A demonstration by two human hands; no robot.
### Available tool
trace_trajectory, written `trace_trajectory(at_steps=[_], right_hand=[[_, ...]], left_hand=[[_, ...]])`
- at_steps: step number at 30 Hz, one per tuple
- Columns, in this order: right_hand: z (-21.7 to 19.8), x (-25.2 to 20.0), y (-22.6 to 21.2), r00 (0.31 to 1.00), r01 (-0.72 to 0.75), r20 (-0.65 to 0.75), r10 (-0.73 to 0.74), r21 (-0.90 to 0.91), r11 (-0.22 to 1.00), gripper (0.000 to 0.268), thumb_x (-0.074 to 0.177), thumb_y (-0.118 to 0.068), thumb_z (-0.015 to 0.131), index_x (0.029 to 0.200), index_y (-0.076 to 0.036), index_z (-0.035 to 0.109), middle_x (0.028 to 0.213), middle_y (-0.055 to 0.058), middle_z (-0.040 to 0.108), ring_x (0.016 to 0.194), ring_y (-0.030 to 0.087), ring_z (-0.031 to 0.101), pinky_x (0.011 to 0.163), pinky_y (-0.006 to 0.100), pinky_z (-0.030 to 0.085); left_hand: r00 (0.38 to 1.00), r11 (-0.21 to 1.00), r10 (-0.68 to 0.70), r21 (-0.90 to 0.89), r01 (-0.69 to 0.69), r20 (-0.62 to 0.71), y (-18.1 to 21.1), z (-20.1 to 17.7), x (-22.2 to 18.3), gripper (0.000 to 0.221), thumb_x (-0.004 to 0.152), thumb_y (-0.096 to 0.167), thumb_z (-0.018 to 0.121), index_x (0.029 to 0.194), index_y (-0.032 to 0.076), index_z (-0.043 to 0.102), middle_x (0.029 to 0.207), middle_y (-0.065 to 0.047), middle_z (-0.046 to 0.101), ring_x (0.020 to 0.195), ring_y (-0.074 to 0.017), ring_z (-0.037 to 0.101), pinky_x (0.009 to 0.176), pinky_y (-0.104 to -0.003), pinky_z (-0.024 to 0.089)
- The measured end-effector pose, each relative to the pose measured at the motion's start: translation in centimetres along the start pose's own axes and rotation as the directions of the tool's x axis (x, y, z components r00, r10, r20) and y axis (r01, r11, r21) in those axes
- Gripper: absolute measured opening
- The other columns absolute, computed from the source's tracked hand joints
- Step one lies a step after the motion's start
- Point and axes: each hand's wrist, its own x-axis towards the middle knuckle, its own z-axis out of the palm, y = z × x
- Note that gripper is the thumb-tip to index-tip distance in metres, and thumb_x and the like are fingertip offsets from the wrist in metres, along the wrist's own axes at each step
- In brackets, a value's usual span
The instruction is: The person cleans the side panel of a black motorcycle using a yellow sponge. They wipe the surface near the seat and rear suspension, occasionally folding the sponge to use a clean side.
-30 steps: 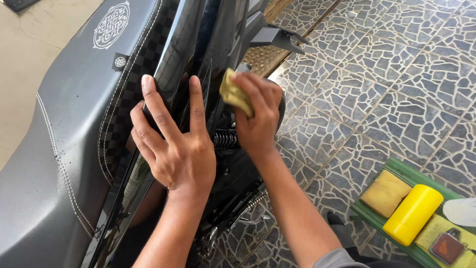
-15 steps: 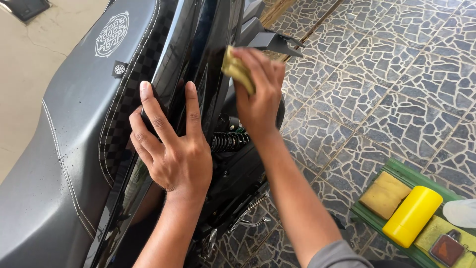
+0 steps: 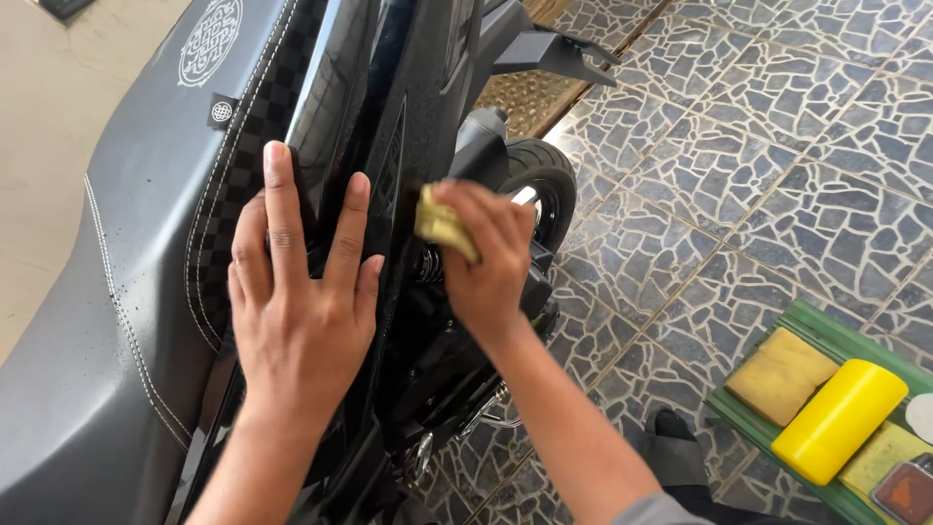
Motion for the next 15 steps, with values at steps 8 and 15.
trace_trajectory(at_steps=[8, 15], right_hand=[[-0.4, -1.9, -1.8, 0.992, -0.127, 0.000, 0.127, 0.073, 0.989, 0.040, 0.093, -0.002, 0.074, 0.130, -0.015, 0.063, 0.125, 0.004, 0.069, 0.108, 0.020, 0.060, 0.094, 0.034, 0.044], [-2.4, -8.4, -4.4, 0.971, -0.156, 0.215, 0.105, 0.239, 0.958, 0.029, 0.096, -0.006, 0.070, 0.124, -0.012, 0.066, 0.123, 0.004, 0.070, 0.103, 0.020, 0.062, 0.091, 0.034, 0.044]], left_hand=[[0.996, 1.000, -0.012, -0.010, 0.013, 0.090, 0.3, -0.4, 0.5, 0.058, 0.114, 0.039, 0.065, 0.165, 0.024, 0.044, 0.167, -0.025, 0.024, 0.137, -0.0388, 0.051, 0.098, -0.050, 0.054], [0.997, 1.000, -0.005, -0.027, 0.007, 0.083, 0.4, -0.5, 0.5, 0.055, 0.116, 0.035, 0.066, 0.165, 0.022, 0.045, 0.167, -0.026, 0.022, 0.138, -0.0390, 0.049, 0.098, -0.053, 0.056]])
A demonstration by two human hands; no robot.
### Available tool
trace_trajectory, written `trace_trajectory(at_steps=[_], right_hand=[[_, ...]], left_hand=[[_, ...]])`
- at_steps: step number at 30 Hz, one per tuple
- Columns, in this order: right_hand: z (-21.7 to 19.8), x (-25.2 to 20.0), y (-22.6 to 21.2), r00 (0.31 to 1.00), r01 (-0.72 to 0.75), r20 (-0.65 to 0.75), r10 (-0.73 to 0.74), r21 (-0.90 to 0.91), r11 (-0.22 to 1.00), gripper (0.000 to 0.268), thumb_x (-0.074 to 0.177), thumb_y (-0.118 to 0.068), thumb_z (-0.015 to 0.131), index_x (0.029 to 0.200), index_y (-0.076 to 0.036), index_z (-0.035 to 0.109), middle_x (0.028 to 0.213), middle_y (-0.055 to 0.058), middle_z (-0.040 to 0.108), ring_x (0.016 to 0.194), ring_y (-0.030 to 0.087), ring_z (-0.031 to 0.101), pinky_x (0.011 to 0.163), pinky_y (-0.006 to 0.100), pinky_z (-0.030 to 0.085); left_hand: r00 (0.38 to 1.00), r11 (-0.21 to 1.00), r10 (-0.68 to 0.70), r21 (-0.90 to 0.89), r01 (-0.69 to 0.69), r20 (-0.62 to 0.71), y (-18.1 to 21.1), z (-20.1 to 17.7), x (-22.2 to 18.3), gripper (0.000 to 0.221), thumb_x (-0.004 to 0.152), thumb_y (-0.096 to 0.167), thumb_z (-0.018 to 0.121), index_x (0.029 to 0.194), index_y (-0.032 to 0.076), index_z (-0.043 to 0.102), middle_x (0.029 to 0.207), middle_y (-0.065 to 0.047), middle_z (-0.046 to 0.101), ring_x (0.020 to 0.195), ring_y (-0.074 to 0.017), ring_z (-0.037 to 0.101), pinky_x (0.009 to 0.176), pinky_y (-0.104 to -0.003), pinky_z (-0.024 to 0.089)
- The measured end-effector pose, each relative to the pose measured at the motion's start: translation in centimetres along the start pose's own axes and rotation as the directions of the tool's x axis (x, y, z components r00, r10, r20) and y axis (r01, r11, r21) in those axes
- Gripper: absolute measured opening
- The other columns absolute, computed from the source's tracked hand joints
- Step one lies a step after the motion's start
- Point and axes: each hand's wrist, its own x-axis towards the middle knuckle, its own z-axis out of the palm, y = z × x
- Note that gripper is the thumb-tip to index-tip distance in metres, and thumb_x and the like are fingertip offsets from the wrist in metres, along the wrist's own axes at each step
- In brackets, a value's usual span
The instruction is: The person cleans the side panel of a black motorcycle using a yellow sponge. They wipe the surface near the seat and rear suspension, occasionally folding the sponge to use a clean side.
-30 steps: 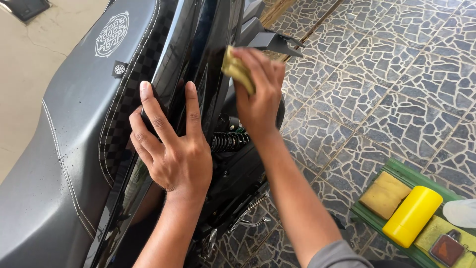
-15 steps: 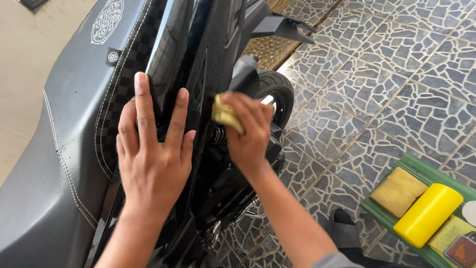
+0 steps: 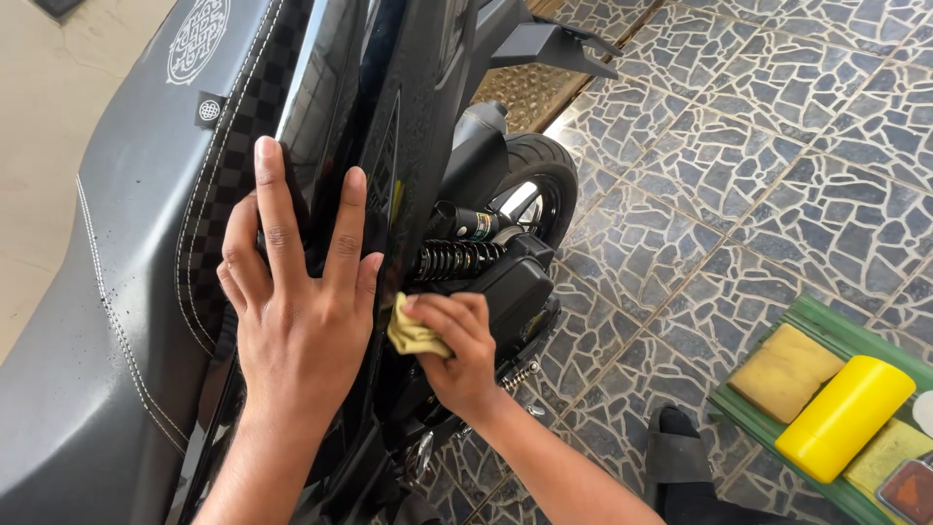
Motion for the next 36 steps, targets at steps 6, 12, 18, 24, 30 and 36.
trace_trajectory(at_steps=[6, 12, 18, 24, 30, 36], right_hand=[[-0.7, 0.0, 0.9, 0.998, 0.063, -0.015, -0.063, -0.025, 0.998, 0.029, 0.089, 0.002, 0.065, 0.118, -0.005, 0.065, 0.115, 0.012, 0.066, 0.105, 0.030, 0.061, 0.091, 0.040, 0.048], [-0.5, 10.1, 0.9, 0.909, -0.348, -0.241, 0.339, 0.006, 0.938, 0.040, 0.103, -0.036, 0.052, 0.131, -0.008, 0.054, 0.121, 0.011, 0.059, 0.109, 0.024, 0.057, 0.094, 0.036, 0.045], [2.5, 7.1, -1.1, 0.900, -0.316, -0.296, 0.319, 0.059, 0.947, 0.022, 0.105, -0.030, 0.050, 0.105, -0.008, 0.047, 0.097, 0.008, 0.049, 0.086, 0.020, 0.049, 0.077, 0.035, 0.042], [4.9, -1.1, -2.1, 0.870, -0.414, -0.227, 0.438, 0.149, 0.898, 0.024, 0.102, -0.028, 0.054, 0.103, -0.005, 0.052, 0.100, 0.010, 0.047, 0.094, 0.021, 0.055, 0.089, 0.036, 0.051], [3.4, 8.4, 1.6, 0.801, -0.516, -0.346, 0.489, 0.014, 0.856, 0.028, 0.101, -0.034, 0.056, 0.100, -0.007, 0.054, 0.095, 0.010, 0.054, 0.086, 0.025, 0.055, 0.078, 0.039, 0.044], [1.8, 14.3, 3.7, 0.797, -0.505, -0.369, 0.478, 0.026, 0.862, 0.031, 0.100, -0.039, 0.054, 0.100, -0.007, 0.054, 0.096, 0.008, 0.054, 0.085, 0.021, 0.054, 0.073, 0.035, 0.045]], left_hand=[[1.000, 1.000, 0.002, 0.007, -0.002, -0.012, 0.0, 0.0, 0.0, 0.058, 0.113, 0.040, 0.064, 0.165, 0.021, 0.046, 0.166, -0.029, 0.024, 0.135, -0.0415, 0.051, 0.101, -0.053, 0.054], [1.000, 0.999, -0.003, 0.054, 0.005, -0.030, 0.5, 0.0, 0.2, 0.058, 0.114, 0.046, 0.058, 0.165, 0.021, 0.044, 0.164, -0.030, 0.026, 0.136, -0.0438, 0.053, 0.104, -0.052, 0.056], [0.998, 1.000, -0.017, 0.013, 0.017, -0.052, 0.4, 0.4, 0.3, 0.055, 0.116, 0.044, 0.054, 0.164, 0.021, 0.044, 0.164, -0.030, 0.028, 0.135, -0.0447, 0.053, 0.105, -0.054, 0.055], [0.998, 1.000, -0.003, 0.030, 0.005, -0.057, 0.5, 0.2, 0.3, 0.055, 0.112, 0.041, 0.062, 0.161, 0.020, 0.050, 0.163, -0.030, 0.027, 0.135, -0.0433, 0.053, 0.105, -0.052, 0.055], [0.998, 1.000, -0.019, 0.011, 0.020, -0.067, 0.6, 0.0, 0.5, 0.052, 0.115, 0.045, 0.051, 0.161, 0.020, 0.050, 0.163, -0.030, 0.030, 0.132, -0.0445, 0.056, 0.102, -0.053, 0.055], [0.999, 0.999, -0.012, 0.039, 0.014, -0.048, 0.6, 0.0, 0.5, 0.055, 0.112, 0.044, 0.062, 0.161, 0.021, 0.050, 0.163, -0.029, 0.028, 0.132, -0.0424, 0.054, 0.100, -0.051, 0.056]])
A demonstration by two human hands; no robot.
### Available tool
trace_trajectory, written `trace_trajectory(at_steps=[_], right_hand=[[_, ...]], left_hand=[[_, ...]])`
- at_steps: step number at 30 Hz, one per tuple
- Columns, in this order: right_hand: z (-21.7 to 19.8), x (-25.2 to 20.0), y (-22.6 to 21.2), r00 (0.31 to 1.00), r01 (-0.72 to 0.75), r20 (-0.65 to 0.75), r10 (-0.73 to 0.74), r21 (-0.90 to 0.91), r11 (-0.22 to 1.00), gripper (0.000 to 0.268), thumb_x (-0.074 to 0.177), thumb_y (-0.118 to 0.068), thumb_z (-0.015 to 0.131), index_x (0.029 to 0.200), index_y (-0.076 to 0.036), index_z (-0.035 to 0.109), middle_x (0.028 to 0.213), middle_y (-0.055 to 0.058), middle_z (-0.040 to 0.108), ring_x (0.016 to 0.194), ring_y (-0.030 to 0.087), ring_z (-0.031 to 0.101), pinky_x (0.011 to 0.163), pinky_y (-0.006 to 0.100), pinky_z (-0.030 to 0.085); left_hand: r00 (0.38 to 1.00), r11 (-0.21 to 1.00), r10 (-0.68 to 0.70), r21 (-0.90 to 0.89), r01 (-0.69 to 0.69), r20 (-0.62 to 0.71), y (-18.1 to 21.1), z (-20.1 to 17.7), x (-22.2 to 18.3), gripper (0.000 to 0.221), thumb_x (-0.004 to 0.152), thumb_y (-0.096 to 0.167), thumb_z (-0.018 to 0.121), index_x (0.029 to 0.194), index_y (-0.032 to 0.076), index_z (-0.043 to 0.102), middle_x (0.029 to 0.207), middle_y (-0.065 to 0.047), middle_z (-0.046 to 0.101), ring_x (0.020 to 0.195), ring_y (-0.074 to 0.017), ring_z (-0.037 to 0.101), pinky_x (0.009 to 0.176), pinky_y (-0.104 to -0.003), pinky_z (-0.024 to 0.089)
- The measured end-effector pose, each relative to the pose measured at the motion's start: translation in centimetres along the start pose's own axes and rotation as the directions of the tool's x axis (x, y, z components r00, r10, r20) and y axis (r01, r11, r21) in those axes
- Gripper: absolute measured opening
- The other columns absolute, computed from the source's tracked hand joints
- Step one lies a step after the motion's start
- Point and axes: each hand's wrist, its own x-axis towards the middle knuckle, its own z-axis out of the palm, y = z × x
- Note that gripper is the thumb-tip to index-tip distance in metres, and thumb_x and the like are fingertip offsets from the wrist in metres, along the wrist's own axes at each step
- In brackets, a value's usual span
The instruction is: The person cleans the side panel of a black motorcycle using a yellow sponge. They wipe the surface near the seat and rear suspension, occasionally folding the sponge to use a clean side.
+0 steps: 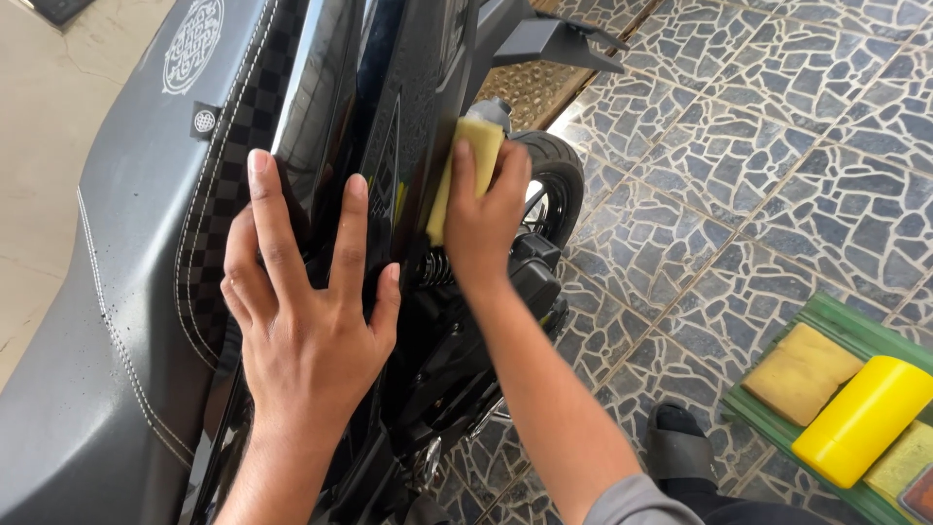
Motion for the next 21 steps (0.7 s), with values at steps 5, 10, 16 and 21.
trace_trajectory(at_steps=[5, 10, 16, 21], right_hand=[[-1.9, -10.9, 0.8, 0.997, 0.041, 0.064, -0.044, 0.048, 0.998, 0.022, 0.104, -0.027, 0.051, 0.101, -0.005, 0.049, 0.095, 0.009, 0.048, 0.084, 0.022, 0.050, 0.074, 0.037, 0.042], [-1.7, -9.3, 1.8, 0.992, 0.075, 0.103, -0.076, 0.013, 0.997, 0.022, 0.103, -0.028, 0.051, 0.100, -0.006, 0.052, 0.093, 0.009, 0.046, 0.083, 0.022, 0.049, 0.074, 0.037, 0.043], [1.1, 3.4, 0.9, 0.998, -0.006, -0.055, 0.004, -0.026, 1.000, 0.037, 0.098, -0.043, 0.055, 0.099, -0.006, 0.058, 0.096, 0.011, 0.054, 0.089, 0.027, 0.056, 0.082, 0.042, 0.044], [0.3, 2.3, 0.1, 0.974, 0.221, -0.043, -0.223, -0.050, 0.974, 0.027, 0.102, -0.033, 0.053, 0.091, -0.008, 0.050, 0.090, 0.008, 0.048, 0.081, 0.022, 0.046, 0.073, 0.037, 0.038]], left_hand=[[0.999, 0.999, -0.009, -0.039, 0.007, -0.043, 0.2, 0.1, 0.2, 0.055, 0.109, 0.038, 0.061, 0.160, 0.020, 0.053, 0.162, -0.030, 0.028, 0.127, -0.0420, 0.055, 0.106, -0.051, 0.056], [0.999, 1.000, 0.005, 0.002, -0.005, -0.054, 0.2, 0.1, 0.2, 0.055, 0.108, 0.037, 0.064, 0.160, 0.020, 0.054, 0.160, -0.032, 0.031, 0.123, -0.0419, 0.056, 0.105, -0.051, 0.057], [0.999, 1.000, -0.007, -0.007, 0.007, -0.038, 0.3, 0.1, 0.2, 0.061, 0.106, 0.037, 0.070, 0.162, 0.021, 0.050, 0.162, -0.032, 0.030, 0.122, -0.0419, 0.056, 0.103, -0.052, 0.057], [0.998, 1.000, -0.009, 0.006, 0.010, -0.065, 0.5, 0.0, 0.5, 0.054, 0.104, 0.036, 0.067, 0.155, 0.020, 0.059, 0.159, -0.033, 0.034, 0.118, -0.0422, 0.058, 0.101, -0.050, 0.055]])
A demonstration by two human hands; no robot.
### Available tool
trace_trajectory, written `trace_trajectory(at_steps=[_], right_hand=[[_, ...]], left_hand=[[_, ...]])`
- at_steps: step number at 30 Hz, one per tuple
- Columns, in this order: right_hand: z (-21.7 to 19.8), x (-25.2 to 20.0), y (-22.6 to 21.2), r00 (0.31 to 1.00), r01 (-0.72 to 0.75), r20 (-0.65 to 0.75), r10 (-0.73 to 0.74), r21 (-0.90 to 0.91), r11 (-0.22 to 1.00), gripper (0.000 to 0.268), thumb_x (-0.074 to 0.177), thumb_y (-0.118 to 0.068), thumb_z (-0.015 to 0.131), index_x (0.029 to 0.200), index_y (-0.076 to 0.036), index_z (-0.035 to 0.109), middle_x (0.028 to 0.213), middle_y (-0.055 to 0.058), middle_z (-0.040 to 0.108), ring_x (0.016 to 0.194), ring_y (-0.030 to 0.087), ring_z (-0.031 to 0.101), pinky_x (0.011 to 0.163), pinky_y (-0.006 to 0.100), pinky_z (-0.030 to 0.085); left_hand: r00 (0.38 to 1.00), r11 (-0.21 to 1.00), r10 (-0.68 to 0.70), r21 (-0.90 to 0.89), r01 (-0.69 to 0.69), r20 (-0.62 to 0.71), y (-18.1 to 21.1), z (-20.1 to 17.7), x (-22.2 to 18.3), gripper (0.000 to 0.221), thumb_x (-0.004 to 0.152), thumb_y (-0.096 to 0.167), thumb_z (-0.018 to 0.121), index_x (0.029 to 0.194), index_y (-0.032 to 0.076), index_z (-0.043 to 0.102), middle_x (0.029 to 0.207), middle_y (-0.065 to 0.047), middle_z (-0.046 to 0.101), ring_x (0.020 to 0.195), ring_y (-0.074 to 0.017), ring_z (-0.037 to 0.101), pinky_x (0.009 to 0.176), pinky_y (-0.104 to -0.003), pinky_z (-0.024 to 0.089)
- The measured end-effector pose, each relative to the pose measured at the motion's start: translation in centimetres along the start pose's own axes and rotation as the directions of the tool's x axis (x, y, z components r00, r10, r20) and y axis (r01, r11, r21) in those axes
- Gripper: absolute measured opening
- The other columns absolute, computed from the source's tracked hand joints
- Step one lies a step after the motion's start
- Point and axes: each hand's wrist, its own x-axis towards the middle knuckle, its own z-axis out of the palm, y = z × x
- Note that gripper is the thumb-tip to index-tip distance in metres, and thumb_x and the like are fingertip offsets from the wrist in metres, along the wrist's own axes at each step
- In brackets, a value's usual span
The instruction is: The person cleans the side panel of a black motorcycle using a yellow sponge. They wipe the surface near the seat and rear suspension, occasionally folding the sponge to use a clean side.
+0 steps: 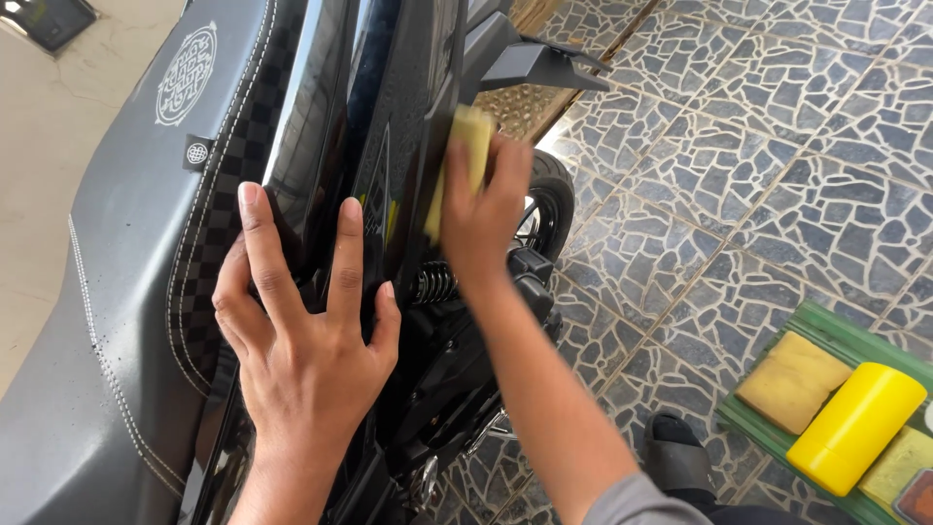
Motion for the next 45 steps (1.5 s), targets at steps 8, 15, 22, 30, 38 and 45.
trace_trajectory(at_steps=[8, 15, 22, 30, 38, 45], right_hand=[[-4.3, -16.9, -2.1, 0.977, -0.172, 0.153, 0.148, 0.159, 0.972, 0.015, 0.098, -0.016, 0.056, 0.089, -0.007, 0.050, 0.086, 0.006, 0.045, 0.076, 0.019, 0.047, 0.065, 0.034, 0.040], [-6.0, -14.6, 0.0, 0.978, -0.158, 0.166, 0.127, 0.189, 0.969, 0.020, 0.099, -0.026, 0.059, 0.095, -0.007, 0.052, 0.088, 0.008, 0.055, 0.075, 0.020, 0.055, 0.062, 0.032, 0.047], [-2.9, -7.6, -1.2, 0.984, -0.149, 0.117, 0.138, 0.096, 0.984, 0.020, 0.097, -0.027, 0.062, 0.092, -0.009, 0.055, 0.084, 0.005, 0.056, 0.072, 0.016, 0.051, 0.064, 0.029, 0.043], [-4.2, -16.4, -1.0, 0.991, -0.119, 0.098, 0.096, 0.269, 0.956, 0.018, 0.098, -0.020, 0.061, 0.088, -0.010, 0.050, 0.082, 0.003, 0.045, 0.071, 0.016, 0.043, 0.063, 0.033, 0.036], [1.0, 1.2, -1.8, 0.988, 0.020, -0.155, 0.003, 0.149, 0.989, 0.025, 0.100, -0.034, 0.056, 0.093, -0.011, 0.049, 0.086, 0.003, 0.047, 0.076, 0.018, 0.045, 0.068, 0.033, 0.040], [0.3, 0.4, -1.3, 0.993, -0.083, -0.074, 0.093, 0.117, 0.990, 0.019, 0.101, -0.030, 0.057, 0.096, -0.012, 0.056, 0.091, 0.004, 0.053, 0.081, 0.018, 0.050, 0.074, 0.033, 0.042]], left_hand=[[1.000, 1.000, -0.009, -0.016, 0.009, -0.016, 0.3, 0.1, -0.1, 0.050, 0.110, 0.037, 0.061, 0.156, 0.018, 0.060, 0.159, -0.033, 0.033, 0.119, -0.0438, 0.058, 0.101, -0.052, 0.057], [1.000, 1.000, -0.010, -0.012, 0.010, -0.015, 0.2, 0.1, -0.1, 0.053, 0.107, 0.036, 0.063, 0.157, 0.019, 0.057, 0.160, -0.033, 0.033, 0.119, -0.0426, 0.057, 0.096, -0.052, 0.056], [0.999, 1.000, -0.008, 0.000, 0.008, -0.036, 0.4, -0.1, 0.1, 0.052, 0.110, 0.038, 0.058, 0.158, 0.020, 0.054, 0.159, -0.032, 0.035, 0.119, -0.0422, 0.058, 0.097, -0.051, 0.057], [1.000, 1.000, -0.010, -0.019, 0.010, -0.028, 0.3, 0.0, -0.1, 0.053, 0.108, 0.037, 0.062, 0.157, 0.019, 0.056, 0.160, -0.032, 0.032, 0.121, -0.0447, 0.057, 0.099, -0.054, 0.056], [0.999, 0.984, -0.050, 0.173, 0.048, 0.006, 1.0, 0.6, -0.1, 0.059, 0.114, 0.054, 0.041, 0.166, 0.026, 0.038, 0.162, -0.030, 0.034, 0.121, -0.0414, 0.062, 0.090, -0.048, 0.059], [0.998, 0.975, -0.069, 0.212, 0.067, 0.001, 1.1, 0.9, -0.2, 0.057, 0.113, 0.054, 0.046, 0.164, 0.029, 0.039, 0.160, -0.027, 0.038, 0.124, -0.0389, 0.063, 0.090, -0.044, 0.060]])
